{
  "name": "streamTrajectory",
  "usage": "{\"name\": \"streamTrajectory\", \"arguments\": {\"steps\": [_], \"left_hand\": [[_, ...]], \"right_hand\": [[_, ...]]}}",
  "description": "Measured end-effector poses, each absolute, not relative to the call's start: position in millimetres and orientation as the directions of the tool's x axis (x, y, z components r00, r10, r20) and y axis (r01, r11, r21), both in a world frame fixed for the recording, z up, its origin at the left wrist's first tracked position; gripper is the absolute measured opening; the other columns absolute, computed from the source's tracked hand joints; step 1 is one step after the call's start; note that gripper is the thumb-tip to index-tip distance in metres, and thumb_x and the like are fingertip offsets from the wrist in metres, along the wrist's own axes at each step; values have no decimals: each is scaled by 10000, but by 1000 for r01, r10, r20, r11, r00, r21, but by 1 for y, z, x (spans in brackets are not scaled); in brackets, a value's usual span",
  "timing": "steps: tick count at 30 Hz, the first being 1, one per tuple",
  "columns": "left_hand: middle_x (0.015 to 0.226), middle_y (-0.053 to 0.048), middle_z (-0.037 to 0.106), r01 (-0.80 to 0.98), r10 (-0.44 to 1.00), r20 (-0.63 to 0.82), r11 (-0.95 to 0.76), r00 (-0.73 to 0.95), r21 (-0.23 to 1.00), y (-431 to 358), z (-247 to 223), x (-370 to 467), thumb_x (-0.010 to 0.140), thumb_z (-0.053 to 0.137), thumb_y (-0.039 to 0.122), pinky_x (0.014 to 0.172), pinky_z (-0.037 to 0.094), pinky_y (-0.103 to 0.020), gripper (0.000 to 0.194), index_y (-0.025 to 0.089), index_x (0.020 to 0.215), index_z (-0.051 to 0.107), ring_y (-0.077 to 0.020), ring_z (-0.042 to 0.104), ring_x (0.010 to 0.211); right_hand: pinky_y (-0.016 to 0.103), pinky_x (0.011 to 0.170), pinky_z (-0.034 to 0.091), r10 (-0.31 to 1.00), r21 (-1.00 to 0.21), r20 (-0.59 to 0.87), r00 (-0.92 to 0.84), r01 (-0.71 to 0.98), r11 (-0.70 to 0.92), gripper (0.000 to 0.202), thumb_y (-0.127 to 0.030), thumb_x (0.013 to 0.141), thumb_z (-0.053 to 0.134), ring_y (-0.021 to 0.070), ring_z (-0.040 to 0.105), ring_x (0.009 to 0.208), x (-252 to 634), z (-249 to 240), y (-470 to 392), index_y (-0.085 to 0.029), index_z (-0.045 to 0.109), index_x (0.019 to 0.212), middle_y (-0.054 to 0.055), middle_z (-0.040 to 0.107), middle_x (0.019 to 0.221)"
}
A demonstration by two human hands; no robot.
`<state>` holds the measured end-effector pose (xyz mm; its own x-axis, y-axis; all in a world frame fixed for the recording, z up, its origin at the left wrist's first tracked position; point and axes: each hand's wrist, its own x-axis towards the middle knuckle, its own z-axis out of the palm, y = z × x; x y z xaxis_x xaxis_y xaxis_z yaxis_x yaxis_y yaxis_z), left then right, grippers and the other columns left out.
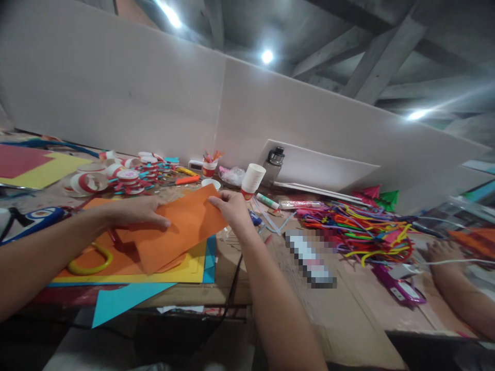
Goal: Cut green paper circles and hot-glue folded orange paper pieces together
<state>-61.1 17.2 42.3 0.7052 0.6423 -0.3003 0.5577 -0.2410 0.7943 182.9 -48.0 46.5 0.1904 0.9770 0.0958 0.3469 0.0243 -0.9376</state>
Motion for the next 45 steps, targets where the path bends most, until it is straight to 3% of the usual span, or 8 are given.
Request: {"name": "streamTrajectory", "arguments": {"steps": [6,11,15,21,27,30,37,45], "left_hand": [[894,-30,749,511,694,-237,-218,680,831,55,36,-90,624,762,392,648,514,-224,283,209,839,745,-195,686,799],[712,-34,694,312,871,-123,-36,476,949,75,24,-98,517,844,409,528,469,-225,373,176,767,694,-169,642,656],[786,-39,707,146,890,-135,79,436,986,78,12,-93,511,838,446,598,510,-275,463,179,841,652,-180,658,693],[594,26,572,581,938,61,-262,342,770,83,0,-87,622,729,493,475,323,-227,360,175,710,584,-111,492,531],[593,23,515,639,874,180,-457,450,619,84,4,-77,659,662,461,521,287,-232,317,173,626,533,-108,430,575],[630,12,557,631,858,149,-469,491,618,89,5,-74,660,649,462,544,310,-230,299,173,676,573,-125,468,610],[577,36,477,646,799,73,-533,597,547,110,7,-64,612,661,441,555,272,-248,291,184,603,524,-123,420,576],[697,1,614,671,768,60,-592,637,447,120,-2,-49,605,659,463,604,323,-253,304,183,724,649,-169,517,671]], "right_hand": [[215,496,315,969,-958,116,216,283,52,291,-418,620,717,78,451,508,188,42,-44,-160,585,619,-33,557,571],[203,512,382,997,-992,-37,71,119,-45,291,-323,602,753,84,541,564,187,32,-42,-165,694,839,6,686,759],[160,431,343,981,-975,-194,26,109,-196,195,-252,609,765,57,521,487,182,23,-43,-140,652,723,-8,645,623],[129,364,309,926,-925,-370,-69,119,-361,216,-170,646,754,42,516,431,169,10,-50,-150,613,809,-46,614,582],[143,375,363,947,-938,-312,-77,183,-295,764,-126,696,706,79,545,434,163,4,-59,-202,388,1386,-60,628,593],[139,392,375,949,-944,-287,-127,207,-258,890,-125,703,701,73,533,419,161,4,-63,-285,294,1479,-76,615,566],[131,381,347,942,-930,-312,-125,245,-275,396,-181,698,719,34,465,388,158,-4,-64,-202,694,1093,-74,569,513],[141,379,342,943,-910,-319,-92,306,-279,260,-232,690,730,15,432,369,155,-7,-65,-172,735,944,-54,607,568]]}}
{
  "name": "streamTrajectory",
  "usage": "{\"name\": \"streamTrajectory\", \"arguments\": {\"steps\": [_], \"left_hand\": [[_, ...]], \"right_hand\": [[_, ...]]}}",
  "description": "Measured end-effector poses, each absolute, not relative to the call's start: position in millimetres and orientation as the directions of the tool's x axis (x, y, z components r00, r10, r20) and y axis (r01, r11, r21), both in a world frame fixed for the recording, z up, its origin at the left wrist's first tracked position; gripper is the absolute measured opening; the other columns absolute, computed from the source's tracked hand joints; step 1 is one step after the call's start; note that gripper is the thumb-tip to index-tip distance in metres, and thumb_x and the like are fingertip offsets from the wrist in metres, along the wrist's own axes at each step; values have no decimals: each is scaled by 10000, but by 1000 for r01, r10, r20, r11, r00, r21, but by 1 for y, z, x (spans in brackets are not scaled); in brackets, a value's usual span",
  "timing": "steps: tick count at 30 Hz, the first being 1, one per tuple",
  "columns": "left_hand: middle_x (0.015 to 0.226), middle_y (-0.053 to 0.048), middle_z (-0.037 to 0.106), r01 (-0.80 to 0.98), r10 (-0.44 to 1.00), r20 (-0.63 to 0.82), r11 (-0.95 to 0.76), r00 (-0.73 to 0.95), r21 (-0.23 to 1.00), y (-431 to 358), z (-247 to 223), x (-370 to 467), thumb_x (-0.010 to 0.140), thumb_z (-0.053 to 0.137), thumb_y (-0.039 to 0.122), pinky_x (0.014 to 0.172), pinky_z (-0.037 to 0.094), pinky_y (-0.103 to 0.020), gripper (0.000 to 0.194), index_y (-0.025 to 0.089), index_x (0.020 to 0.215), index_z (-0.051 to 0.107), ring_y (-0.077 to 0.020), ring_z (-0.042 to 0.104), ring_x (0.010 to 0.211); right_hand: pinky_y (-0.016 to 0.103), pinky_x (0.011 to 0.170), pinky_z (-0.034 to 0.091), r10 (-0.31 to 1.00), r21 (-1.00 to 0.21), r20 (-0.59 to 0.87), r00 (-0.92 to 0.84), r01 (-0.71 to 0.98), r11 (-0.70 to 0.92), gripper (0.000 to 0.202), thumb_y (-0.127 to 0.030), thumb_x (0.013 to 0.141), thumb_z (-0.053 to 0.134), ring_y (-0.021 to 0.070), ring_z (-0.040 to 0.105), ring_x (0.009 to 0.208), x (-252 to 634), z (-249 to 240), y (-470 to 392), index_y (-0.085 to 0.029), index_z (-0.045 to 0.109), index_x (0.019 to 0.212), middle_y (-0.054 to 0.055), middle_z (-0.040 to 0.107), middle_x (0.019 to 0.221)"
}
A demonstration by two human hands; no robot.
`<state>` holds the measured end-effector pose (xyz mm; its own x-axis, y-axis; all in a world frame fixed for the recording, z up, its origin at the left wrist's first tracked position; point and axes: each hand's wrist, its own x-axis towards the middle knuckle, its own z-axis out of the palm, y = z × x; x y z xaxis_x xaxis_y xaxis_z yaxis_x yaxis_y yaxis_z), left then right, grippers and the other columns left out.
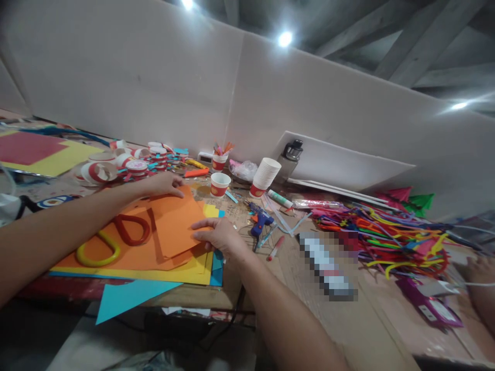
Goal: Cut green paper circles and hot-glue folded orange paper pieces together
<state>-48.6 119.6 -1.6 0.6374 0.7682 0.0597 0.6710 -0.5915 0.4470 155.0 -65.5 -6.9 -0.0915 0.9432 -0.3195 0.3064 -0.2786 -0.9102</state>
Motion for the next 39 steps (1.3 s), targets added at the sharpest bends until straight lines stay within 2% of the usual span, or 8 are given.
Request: {"name": "streamTrajectory", "arguments": {"steps": [5,13,19,22,25,28,33,39], "left_hand": [[797,-26,675,641,751,98,-617,653,457,130,-3,-42,594,706,436,627,372,-241,399,166,888,698,-173,567,712],[907,-68,702,635,707,114,-685,698,356,124,-16,-29,641,740,345,712,422,-264,424,162,1021,703,-211,614,818],[1220,-140,602,603,600,451,-782,661,157,92,-14,-33,639,778,267,967,382,-410,502,171,1121,676,-317,494,1151],[1095,-108,659,414,488,384,-872,784,262,63,-6,-38,822,616,265,920,413,-334,241,163,1025,698,-224,572,1027],[915,-63,697,401,498,170,-823,851,403,35,-2,-42,867,558,310,760,443,-261,226,173,951,716,-164,615,815],[934,-57,687,365,442,83,-820,893,441,19,-4,-47,860,570,312,773,438,-241,216,184,942,724,-159,620,850],[1073,-64,669,302,381,116,-855,917,422,16,-11,-58,842,613,375,915,408,-263,250,221,1003,725,-195,594,1026],[1124,-65,655,298,386,110,-839,916,455,20,-16,-64,845,618,393,951,395,-252,288,217,1053,712,-195,578,1076]], "right_hand": [[150,375,317,947,-909,-312,-79,315,-273,285,-259,687,747,21,430,364,154,-7,-67,-178,741,960,-52,606,552],[148,362,290,949,-897,-313,-44,341,-280,267,-249,684,747,18,406,348,152,-13,-64,-173,745,940,-53,596,528],[152,352,278,939,-869,-343,-9,383,-314,212,-200,705,722,19,402,340,151,-15,-62,-156,747,911,-30,638,544],[156,347,269,945,-869,-327,-22,400,-291,207,-209,706,728,19,393,333,152,-17,-60,-165,754,907,-25,646,550],[163,344,253,946,-865,-321,-32,418,-279,206,-217,709,731,20,376,327,152,-18,-60,-181,763,910,-28,634,533],[170,345,249,943,-857,-331,-11,421,-296,192,-202,710,728,19,376,322,151,-15,-60,-171,760,896,-27,637,544],[169,339,234,941,-851,-337,-35,438,-289,190,-219,740,711,33,397,326,150,-14,-62,-159,744,917,-43,583,475],[166,328,222,942,-844,-334,-20,452,-289,148,-206,795,660,42,393,309,149,-15,-62,-154,730,915,-67,495,398]]}}
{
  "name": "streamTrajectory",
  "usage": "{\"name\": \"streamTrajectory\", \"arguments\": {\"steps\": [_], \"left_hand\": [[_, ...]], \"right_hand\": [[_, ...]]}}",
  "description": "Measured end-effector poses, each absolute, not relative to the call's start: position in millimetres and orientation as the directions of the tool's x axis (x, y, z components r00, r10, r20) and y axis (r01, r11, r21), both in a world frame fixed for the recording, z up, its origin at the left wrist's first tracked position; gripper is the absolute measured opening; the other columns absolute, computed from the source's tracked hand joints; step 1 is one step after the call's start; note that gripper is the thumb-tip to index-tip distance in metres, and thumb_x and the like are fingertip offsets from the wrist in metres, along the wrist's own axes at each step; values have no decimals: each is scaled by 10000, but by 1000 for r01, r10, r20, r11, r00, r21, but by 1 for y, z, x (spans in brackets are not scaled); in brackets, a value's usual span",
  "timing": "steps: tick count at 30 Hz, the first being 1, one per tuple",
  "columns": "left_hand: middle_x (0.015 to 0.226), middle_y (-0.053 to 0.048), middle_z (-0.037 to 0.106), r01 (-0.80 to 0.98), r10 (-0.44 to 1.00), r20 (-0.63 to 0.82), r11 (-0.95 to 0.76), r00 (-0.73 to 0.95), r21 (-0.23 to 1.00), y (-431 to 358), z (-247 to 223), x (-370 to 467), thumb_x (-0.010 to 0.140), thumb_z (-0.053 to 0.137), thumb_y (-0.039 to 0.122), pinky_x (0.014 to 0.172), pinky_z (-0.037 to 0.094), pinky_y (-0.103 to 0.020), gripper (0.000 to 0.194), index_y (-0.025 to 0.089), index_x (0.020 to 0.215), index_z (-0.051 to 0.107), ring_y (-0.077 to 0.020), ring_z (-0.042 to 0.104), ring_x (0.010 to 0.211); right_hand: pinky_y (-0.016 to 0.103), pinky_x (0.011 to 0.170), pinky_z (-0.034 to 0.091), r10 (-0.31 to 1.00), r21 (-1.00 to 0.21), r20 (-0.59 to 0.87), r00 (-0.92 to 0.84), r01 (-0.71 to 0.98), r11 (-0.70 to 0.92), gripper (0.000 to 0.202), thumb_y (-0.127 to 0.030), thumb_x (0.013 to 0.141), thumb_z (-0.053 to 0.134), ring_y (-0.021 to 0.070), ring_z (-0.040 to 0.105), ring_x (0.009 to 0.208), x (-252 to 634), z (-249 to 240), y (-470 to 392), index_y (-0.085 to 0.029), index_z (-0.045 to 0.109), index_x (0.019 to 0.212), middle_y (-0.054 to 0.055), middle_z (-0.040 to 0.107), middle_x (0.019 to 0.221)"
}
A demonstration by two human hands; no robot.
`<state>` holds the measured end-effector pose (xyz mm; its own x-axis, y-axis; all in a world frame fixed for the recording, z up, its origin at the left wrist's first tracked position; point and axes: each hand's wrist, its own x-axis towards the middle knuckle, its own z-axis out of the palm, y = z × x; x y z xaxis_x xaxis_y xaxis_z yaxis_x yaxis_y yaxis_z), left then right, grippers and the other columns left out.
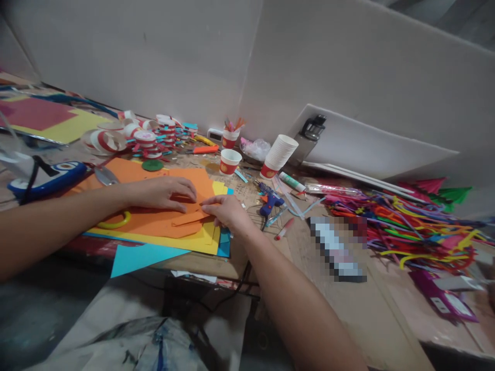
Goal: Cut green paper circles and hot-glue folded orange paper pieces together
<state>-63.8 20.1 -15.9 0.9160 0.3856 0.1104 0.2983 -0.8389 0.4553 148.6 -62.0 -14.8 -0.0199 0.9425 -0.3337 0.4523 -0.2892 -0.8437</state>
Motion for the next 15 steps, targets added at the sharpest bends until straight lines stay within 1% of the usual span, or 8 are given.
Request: {"name": "streamTrajectory", "arguments": {"steps": [2,5,8,11,15], "left_hand": [[1136,-60,644,304,387,103,-839,916,451,20,-15,-64,820,647,404,950,397,-254,313,214,1063,702,-195,577,1076],[1175,-68,614,323,384,69,-850,921,416,19,-12,-64,760,699,467,955,401,-269,446,200,1117,666,-206,572,1086],[1200,-80,591,331,373,38,-862,927,384,17,-9,-65,734,699,539,966,394,-269,561,183,1163,633,-212,561,1114],[1225,-79,573,344,376,16,-863,927,371,16,-8,-67,739,682,566,970,390,-262,591,187,1187,612,-210,555,1130],[1260,-82,549,336,361,3,-871,933,359,15,-7,-68,741,682,562,987,383,-267,606,196,1215,591,-215,541,1154]], "right_hand": [[163,321,219,943,-836,-333,-16,467,-287,141,-182,791,664,35,395,307,148,-14,-62,-151,725,915,-66,513,418],[154,314,226,940,-835,-339,-25,469,-288,152,-183,800,665,25,399,308,147,-11,-62,-154,716,941,-65,545,457],[149,305,232,937,-828,-348,-31,480,-291,157,-179,811,656,25,412,310,147,-9,-62,-151,708,957,-66,552,470],[146,302,244,935,-822,-353,-36,489,-292,163,-174,818,650,32,430,314,146,-9,-63,-154,706,971,-66,552,463],[145,302,240,934,-824,-355,-38,484,-293,166,-185,826,644,41,434,306,146,-10,-63,-154,699,979,-66,538,418]]}}
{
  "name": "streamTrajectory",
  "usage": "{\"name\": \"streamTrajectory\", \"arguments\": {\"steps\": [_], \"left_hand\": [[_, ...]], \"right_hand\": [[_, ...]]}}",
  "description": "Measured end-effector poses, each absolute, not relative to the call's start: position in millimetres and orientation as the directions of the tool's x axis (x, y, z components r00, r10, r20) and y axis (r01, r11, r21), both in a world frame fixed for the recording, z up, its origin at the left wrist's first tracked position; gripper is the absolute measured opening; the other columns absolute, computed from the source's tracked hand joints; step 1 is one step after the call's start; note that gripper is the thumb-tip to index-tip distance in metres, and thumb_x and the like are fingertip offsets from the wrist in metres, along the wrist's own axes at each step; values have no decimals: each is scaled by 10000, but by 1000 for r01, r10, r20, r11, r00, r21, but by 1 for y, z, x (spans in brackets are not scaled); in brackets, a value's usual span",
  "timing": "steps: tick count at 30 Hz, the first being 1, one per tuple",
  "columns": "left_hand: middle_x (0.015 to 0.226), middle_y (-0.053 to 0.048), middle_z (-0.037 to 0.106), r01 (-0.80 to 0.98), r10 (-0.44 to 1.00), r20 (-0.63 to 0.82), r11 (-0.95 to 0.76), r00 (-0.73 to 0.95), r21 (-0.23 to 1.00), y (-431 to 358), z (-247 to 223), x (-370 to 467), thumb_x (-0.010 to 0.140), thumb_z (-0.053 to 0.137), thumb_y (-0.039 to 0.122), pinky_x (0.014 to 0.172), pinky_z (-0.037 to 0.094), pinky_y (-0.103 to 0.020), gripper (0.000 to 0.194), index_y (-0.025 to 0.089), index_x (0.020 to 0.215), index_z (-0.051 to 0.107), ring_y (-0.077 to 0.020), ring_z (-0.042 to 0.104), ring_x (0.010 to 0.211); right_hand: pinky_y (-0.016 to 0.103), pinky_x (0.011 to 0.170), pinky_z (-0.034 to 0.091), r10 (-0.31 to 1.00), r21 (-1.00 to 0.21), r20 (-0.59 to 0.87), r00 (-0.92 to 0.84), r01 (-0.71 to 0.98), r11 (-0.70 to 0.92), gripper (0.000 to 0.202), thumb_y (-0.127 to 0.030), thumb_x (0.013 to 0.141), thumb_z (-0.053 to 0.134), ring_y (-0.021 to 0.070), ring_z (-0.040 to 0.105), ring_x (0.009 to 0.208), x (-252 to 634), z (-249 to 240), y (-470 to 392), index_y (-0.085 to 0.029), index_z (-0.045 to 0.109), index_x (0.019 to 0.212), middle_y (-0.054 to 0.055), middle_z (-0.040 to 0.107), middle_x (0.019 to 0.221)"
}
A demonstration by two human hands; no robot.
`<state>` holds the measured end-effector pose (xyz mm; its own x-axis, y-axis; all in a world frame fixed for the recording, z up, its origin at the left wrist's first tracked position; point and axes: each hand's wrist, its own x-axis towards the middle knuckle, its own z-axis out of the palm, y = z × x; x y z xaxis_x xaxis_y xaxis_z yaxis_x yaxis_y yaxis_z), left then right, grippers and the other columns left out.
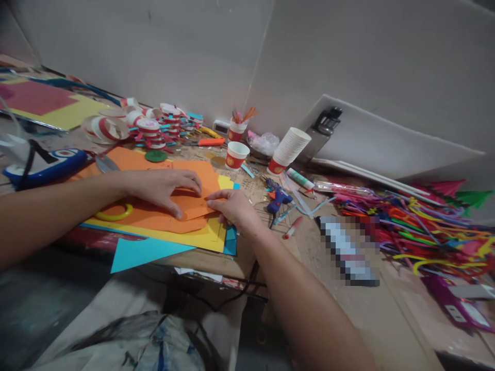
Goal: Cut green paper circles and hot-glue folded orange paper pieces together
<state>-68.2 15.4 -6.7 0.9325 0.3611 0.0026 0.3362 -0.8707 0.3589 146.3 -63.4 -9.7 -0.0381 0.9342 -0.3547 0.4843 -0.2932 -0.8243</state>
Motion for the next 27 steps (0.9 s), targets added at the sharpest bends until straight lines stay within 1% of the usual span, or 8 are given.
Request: {"name": "streamTrajectory", "arguments": {"steps": [3,9,13,16,21,24,27], "left_hand": [[1264,-91,541,323,344,0,-880,939,349,15,-5,-69,739,687,563,1003,374,-274,615,188,1215,588,-221,526,1173],[1281,-96,531,311,333,3,-882,943,354,13,-4,-69,744,686,556,1029,362,-289,606,186,1212,581,-225,512,1193],[1296,-95,530,320,342,1,-880,940,351,14,-4,-70,731,694,553,1032,363,-299,625,192,1228,578,-232,508,1204],[1308,-89,530,331,350,-9,-877,937,349,13,-3,-69,719,707,542,1034,363,-310,628,205,1233,581,-241,507,1211],[1296,-89,536,339,352,-21,-881,936,329,11,-1,-69,743,682,561,1031,369,-294,612,196,1224,585,-233,511,1206],[1285,-98,540,329,348,-9,-876,937,352,11,-1,-68,733,689,563,1023,378,-290,625,184,1219,587,-234,522,1189],[1276,-97,544,337,360,-11,-862,933,380,12,-2,-68,726,702,544,1019,385,-295,616,189,1216,589,-236,528,1178]], "right_hand": [[142,306,237,935,-822,-353,-42,491,-289,170,-195,830,639,49,428,297,146,-10,-64,-151,699,983,-66,514,372],[140,311,225,939,-838,-342,-16,458,-298,174,-208,863,594,34,356,275,148,-12,-64,-139,690,991,-65,502,351],[141,322,233,942,-831,-337,-10,474,-292,194,-181,847,596,44,370,280,149,-15,-62,-150,687,1016,-63,503,345],[146,323,228,943,-821,-332,2,493,-290,198,-196,842,606,45,356,274,148,-14,-62,-156,688,1018,-62,505,341],[148,326,245,944,-818,-330,15,495,-294,193,-191,850,585,55,368,273,146,-13,-65,-147,675,1016,-57,509,339],[143,329,248,945,-827,-327,8,480,-291,202,-203,867,557,56,380,275,146,-13,-65,-144,672,1023,-56,509,336],[138,332,253,948,-838,-318,11,465,-287,205,-188,851,567,57,409,284,148,-16,-64,-142,675,1019,-61,512,343]]}}
